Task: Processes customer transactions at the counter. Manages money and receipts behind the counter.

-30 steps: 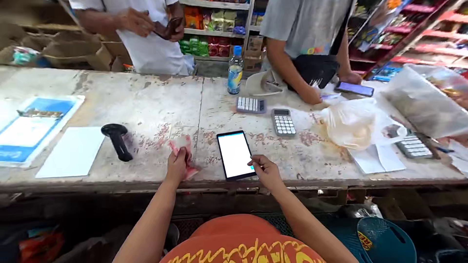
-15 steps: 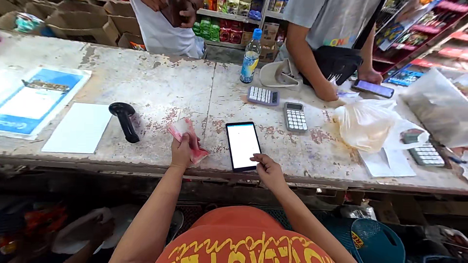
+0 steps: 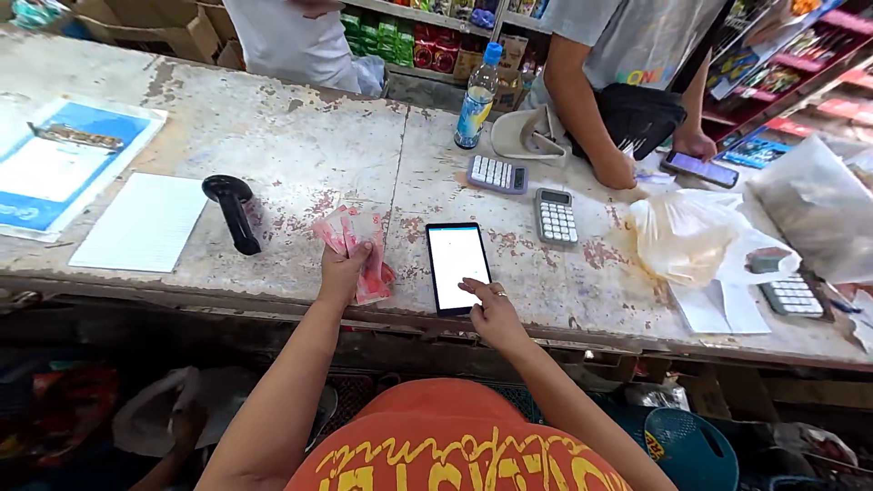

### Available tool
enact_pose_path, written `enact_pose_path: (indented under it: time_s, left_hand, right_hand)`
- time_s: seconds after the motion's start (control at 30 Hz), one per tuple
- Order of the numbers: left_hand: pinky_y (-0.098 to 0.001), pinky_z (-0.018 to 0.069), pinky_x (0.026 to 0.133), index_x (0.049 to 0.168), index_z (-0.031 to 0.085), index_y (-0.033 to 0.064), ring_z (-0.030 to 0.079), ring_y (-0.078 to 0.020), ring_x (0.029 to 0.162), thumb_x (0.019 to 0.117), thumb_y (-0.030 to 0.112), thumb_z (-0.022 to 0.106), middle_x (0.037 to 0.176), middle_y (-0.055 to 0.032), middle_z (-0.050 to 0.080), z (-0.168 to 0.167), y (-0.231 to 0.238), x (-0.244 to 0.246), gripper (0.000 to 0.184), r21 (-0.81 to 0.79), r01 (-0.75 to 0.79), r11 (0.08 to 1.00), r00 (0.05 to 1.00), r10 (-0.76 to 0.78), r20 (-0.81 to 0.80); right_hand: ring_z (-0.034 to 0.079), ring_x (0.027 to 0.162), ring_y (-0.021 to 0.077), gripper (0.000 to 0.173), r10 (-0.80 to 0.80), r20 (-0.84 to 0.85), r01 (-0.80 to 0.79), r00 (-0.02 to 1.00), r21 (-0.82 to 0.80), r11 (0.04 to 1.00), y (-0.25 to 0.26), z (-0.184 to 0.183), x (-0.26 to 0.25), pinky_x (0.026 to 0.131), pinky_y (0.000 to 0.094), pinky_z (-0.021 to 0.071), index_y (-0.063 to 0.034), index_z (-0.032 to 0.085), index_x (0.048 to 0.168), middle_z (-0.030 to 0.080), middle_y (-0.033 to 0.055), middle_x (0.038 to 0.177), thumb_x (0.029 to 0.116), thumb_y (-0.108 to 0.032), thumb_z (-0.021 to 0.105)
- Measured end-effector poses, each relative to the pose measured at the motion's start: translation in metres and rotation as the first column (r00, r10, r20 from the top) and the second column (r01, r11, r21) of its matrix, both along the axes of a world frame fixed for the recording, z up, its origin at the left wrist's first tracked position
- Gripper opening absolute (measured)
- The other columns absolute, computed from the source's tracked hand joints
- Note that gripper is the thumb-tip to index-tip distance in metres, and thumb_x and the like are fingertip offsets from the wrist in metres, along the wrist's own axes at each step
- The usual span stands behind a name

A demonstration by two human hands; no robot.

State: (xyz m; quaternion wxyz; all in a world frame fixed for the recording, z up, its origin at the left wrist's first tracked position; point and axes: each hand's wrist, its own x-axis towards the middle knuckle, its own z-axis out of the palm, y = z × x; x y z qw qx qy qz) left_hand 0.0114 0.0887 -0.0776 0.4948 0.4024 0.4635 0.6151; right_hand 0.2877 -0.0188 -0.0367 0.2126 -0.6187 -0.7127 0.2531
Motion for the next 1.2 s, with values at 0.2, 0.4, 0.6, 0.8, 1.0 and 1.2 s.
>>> enact_pose_path:
  time_s: [0.2,0.4,0.6,0.8,1.0,1.2]
  left_hand:
    - [-0.0343,0.0617,0.087,0.131,0.049,0.0028,0.072,-0.0123,0.093,0.0915,0.001,0.073,0.106,-0.0047,0.071,-0.002,0.000,-0.002,0.046,0.010,0.018,1.000,1.000,-0.018,0.010]
    - [-0.0348,0.0610,0.087,0.132,0.050,0.0062,0.072,-0.0124,0.093,0.0922,0.007,0.075,0.108,-0.0037,0.071,-0.002,-0.003,-0.004,0.048,-0.011,0.037,0.999,0.999,-0.037,-0.007]
    - [-0.0360,0.0620,0.086,0.134,0.047,0.0011,0.072,-0.0139,0.092,0.0936,0.004,0.072,0.107,-0.0070,0.070,-0.002,-0.001,-0.003,0.047,-0.006,0.032,0.999,0.999,-0.032,-0.015]
    - [-0.0355,0.0621,0.086,0.132,0.047,0.0007,0.072,-0.0137,0.092,0.0934,0.001,0.071,0.106,-0.0068,0.071,-0.002,0.000,-0.002,0.045,0.004,0.026,1.000,1.000,-0.026,0.007]
    - [-0.0352,0.0619,0.087,0.133,0.046,0.0016,0.072,-0.0133,0.094,0.0934,0.001,0.071,0.108,-0.0061,0.070,-0.004,0.001,-0.002,0.047,0.011,0.033,0.999,0.999,-0.033,0.011]
    - [-0.0345,0.0611,0.088,0.134,0.048,0.0058,0.072,-0.0119,0.094,0.0936,0.008,0.073,0.109,-0.0036,0.070,-0.003,-0.002,-0.004,0.048,-0.007,0.042,0.999,0.999,-0.042,-0.030]
  right_hand:
    - [0.062,0.121,0.0331,0.050,0.077,0.096,-0.078,0.992,0.001,0.997,0.014,0.010,-0.020,0.098,0.0534,0.0503,-0.0070,0.059,0.142,0.067,0.0062,0.136,0.0944,0.000,0.046]
    - [0.063,0.117,0.0349,0.049,0.118,0.171,-0.117,0.978,-0.014,0.993,0.025,0.010,-0.028,0.097,0.0532,0.0505,-0.0064,0.060,0.141,0.069,0.0090,0.132,0.0943,0.001,0.048]
    - [0.065,0.114,0.0371,0.045,0.055,0.145,-0.062,0.988,0.045,0.997,0.014,0.007,-0.012,0.095,0.0559,0.0518,-0.0030,0.063,0.135,0.073,0.0111,0.123,0.0928,0.001,0.049]
    - [0.066,0.109,0.0348,0.045,0.056,0.108,-0.072,0.993,0.150,0.986,-0.008,0.005,-0.010,0.094,0.0533,0.0510,-0.0035,0.066,0.131,0.074,0.0096,0.120,0.0902,-0.002,0.047]
    - [0.063,0.119,0.0343,0.046,0.068,0.170,-0.065,0.983,-0.022,0.998,-0.015,0.008,-0.009,0.103,0.0530,0.0467,-0.0056,0.063,0.136,0.070,0.0085,0.131,0.0937,-0.003,0.046]
    - [0.065,0.112,0.0343,0.044,0.008,0.091,-0.023,0.996,0.163,0.986,-0.018,0.007,0.005,0.093,0.0520,0.0515,-0.0032,0.065,0.131,0.073,0.0088,0.124,0.0909,-0.001,0.047]
